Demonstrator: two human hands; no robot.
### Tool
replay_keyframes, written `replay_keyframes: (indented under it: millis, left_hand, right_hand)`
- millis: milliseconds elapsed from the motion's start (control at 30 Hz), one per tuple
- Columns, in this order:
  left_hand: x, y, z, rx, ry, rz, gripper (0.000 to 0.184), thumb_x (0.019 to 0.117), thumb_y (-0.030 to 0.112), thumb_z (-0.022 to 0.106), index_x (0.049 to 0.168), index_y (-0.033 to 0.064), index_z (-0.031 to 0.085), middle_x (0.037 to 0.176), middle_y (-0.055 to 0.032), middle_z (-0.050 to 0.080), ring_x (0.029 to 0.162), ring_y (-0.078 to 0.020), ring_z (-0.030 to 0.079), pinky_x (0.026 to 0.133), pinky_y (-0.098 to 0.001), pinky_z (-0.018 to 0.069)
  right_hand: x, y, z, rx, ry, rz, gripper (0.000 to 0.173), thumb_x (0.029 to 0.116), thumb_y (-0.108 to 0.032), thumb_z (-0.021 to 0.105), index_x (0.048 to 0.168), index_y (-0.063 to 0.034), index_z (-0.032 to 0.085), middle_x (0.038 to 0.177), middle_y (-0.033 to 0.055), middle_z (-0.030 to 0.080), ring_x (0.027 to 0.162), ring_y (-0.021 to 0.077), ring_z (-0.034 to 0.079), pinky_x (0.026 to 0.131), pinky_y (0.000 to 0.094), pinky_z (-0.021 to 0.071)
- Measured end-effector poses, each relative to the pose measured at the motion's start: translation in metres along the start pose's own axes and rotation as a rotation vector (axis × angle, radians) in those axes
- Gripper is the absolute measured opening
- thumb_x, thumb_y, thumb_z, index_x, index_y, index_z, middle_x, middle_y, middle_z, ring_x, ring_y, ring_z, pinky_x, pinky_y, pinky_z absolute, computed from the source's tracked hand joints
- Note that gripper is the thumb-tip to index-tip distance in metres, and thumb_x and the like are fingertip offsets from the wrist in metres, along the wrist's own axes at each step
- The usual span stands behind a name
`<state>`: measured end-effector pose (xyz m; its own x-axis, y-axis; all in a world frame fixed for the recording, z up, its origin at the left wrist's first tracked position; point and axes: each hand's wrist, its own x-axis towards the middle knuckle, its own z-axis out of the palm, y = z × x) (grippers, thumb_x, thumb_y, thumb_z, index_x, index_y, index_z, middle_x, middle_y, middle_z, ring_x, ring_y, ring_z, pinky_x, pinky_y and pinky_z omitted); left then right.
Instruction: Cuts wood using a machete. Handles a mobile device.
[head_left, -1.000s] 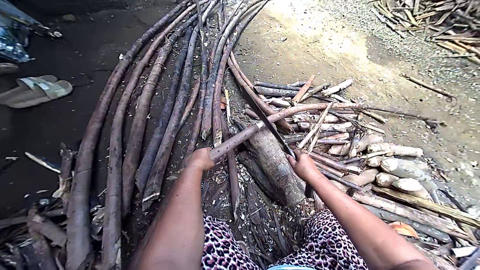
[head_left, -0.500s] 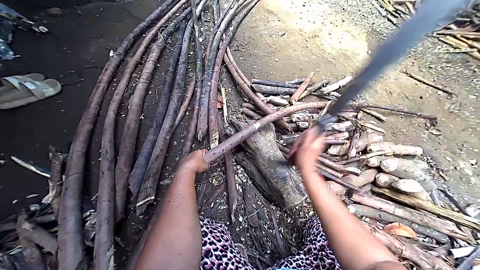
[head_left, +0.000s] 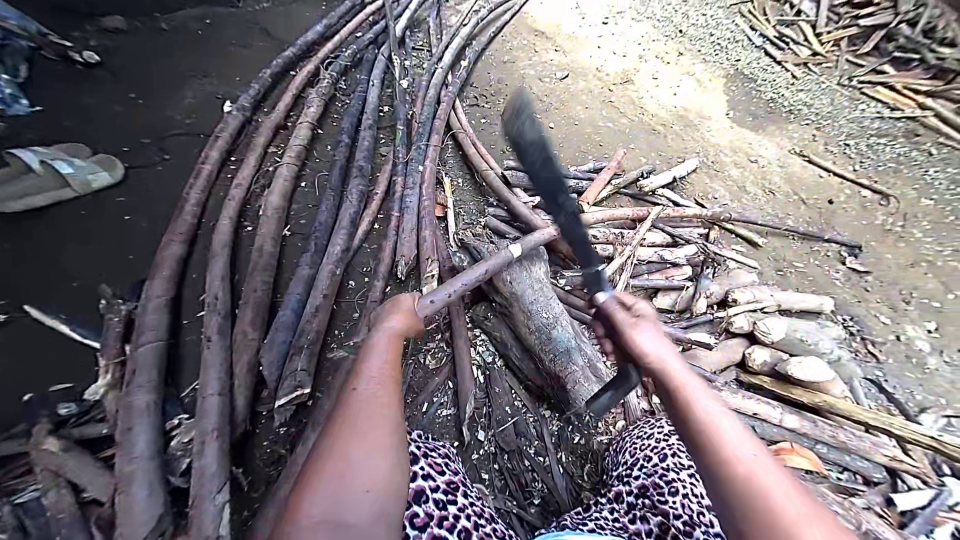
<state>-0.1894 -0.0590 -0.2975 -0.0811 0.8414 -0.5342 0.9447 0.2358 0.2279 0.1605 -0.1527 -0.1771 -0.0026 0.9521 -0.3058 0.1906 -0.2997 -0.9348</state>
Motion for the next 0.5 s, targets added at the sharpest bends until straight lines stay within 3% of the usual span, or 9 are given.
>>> replay_keyframes:
  millis: [100, 167, 233, 300, 333, 400, 433, 467, 500]
  left_hand:
    - [0.001, 0.002, 0.0, 0.022, -0.017, -0.017, 0.047, 0.0863, 0.011, 0.078, 0.131, 0.0078, 0.064, 0.126, -0.0266, 0.067, 0.12, -0.0487, 0.062, 0.096, -0.0733, 0.0463]
    - [-0.001, 0.004, 0.002, 0.028, -0.027, -0.042, 0.049, 0.0873, 0.009, 0.077, 0.134, 0.007, 0.062, 0.129, -0.0272, 0.066, 0.123, -0.0484, 0.061, 0.098, -0.0728, 0.0455]
    - [-0.001, 0.006, 0.0, 0.027, -0.033, -0.051, 0.05, 0.087, 0.008, 0.076, 0.134, 0.0067, 0.061, 0.129, -0.027, 0.065, 0.123, -0.0481, 0.061, 0.098, -0.0721, 0.0456]
    - [-0.002, 0.006, 0.001, 0.021, -0.023, -0.051, 0.049, 0.0862, 0.008, 0.077, 0.133, 0.0073, 0.062, 0.127, -0.0265, 0.066, 0.121, -0.0482, 0.062, 0.097, -0.0719, 0.0464]
    - [-0.002, 0.006, 0.002, 0.026, -0.018, -0.053, 0.048, 0.086, 0.008, 0.077, 0.132, 0.0078, 0.063, 0.126, -0.0264, 0.067, 0.121, -0.0478, 0.063, 0.096, -0.0718, 0.0469]
    - [-0.004, 0.008, -0.001, 0.035, -0.014, -0.061, 0.048, 0.0864, 0.008, 0.077, 0.132, 0.0076, 0.063, 0.128, -0.0265, 0.066, 0.122, -0.0474, 0.062, 0.097, -0.0712, 0.0466]
    - [-0.004, 0.008, -0.001, 0.034, -0.021, -0.06, 0.048, 0.0867, 0.008, 0.077, 0.132, 0.0068, 0.062, 0.129, -0.0271, 0.066, 0.122, -0.0477, 0.061, 0.098, -0.0711, 0.0461]
    - [-0.004, 0.006, 0.002, 0.028, -0.033, -0.048, 0.049, 0.0864, 0.007, 0.077, 0.133, 0.0053, 0.062, 0.129, -0.0279, 0.065, 0.122, -0.048, 0.061, 0.098, -0.0711, 0.0457]
    - [-0.004, 0.004, 0.005, 0.016, -0.062, -0.025, 0.053, 0.0857, 0.005, 0.079, 0.135, 0.0023, 0.06, 0.13, -0.0298, 0.063, 0.124, -0.0493, 0.06, 0.1, -0.0715, 0.0448]
  right_hand:
    - [-0.006, -0.055, -0.04, 0.07, 0.181, -0.5, 0.026, 0.109, -0.022, 0.04, 0.113, -0.008, 0.061, 0.067, -0.0087, 0.06, 0.049, 0.002, 0.054, 0.046, 0.0209, 0.052]
    - [0.002, -0.098, -0.056, 0.145, 0.327, -0.811, 0.03, 0.111, -0.021, 0.031, 0.115, -0.0086, 0.058, 0.068, -0.0103, 0.062, 0.051, 0.0048, 0.057, 0.049, 0.0251, 0.0545]
    - [0.021, -0.137, -0.061, 0.273, 0.485, -1.003, 0.037, 0.1139, -0.021, 0.015, 0.111, -0.0072, 0.049, 0.064, -0.0055, 0.055, 0.048, 0.0113, 0.057, 0.047, 0.0311, 0.0563]
    - [0.049, -0.144, -0.048, 0.407, 0.609, -1.098, 0.041, 0.1144, -0.023, 0.008, 0.1, -0.0079, 0.044, 0.058, -0.0023, 0.049, 0.043, 0.0149, 0.055, 0.043, 0.0359, 0.0566]
    - [0.057, -0.123, -0.034, 0.334, 0.655, -1.058, 0.043, 0.1136, -0.023, 0.007, 0.096, -0.0076, 0.043, 0.056, -0.0028, 0.049, 0.043, 0.0139, 0.056, 0.043, 0.036, 0.0574]
    - [0.065, -0.035, 0.011, 0.014, 0.618, -0.669, 0.045, 0.1122, -0.021, 0.016, 0.095, 0.0029, 0.05, 0.056, 0.0042, 0.053, 0.047, 0.0154, 0.058, 0.051, 0.0375, 0.0571]
    - [0.064, 0.02, 0.032, -0.162, 0.442, -0.346, 0.045, 0.1129, -0.025, 0.022, 0.111, 0.0075, 0.053, 0.068, 0.0107, 0.057, 0.056, 0.0187, 0.06, 0.06, 0.0405, 0.0571]
    - [0.064, 0.064, 0.048, -0.263, 0.24, -0.046, 0.046, 0.1133, -0.031, 0.029, 0.124, 0.0061, 0.054, 0.079, 0.0125, 0.06, 0.064, 0.0193, 0.061, 0.068, 0.041, 0.056]
    - [0.064, 0.091, 0.059, -0.301, 0.084, 0.203, 0.044, 0.1138, -0.036, 0.033, 0.124, 0.0007, 0.054, 0.078, 0.0085, 0.056, 0.058, 0.0168, 0.057, 0.06, 0.0367, 0.0542]
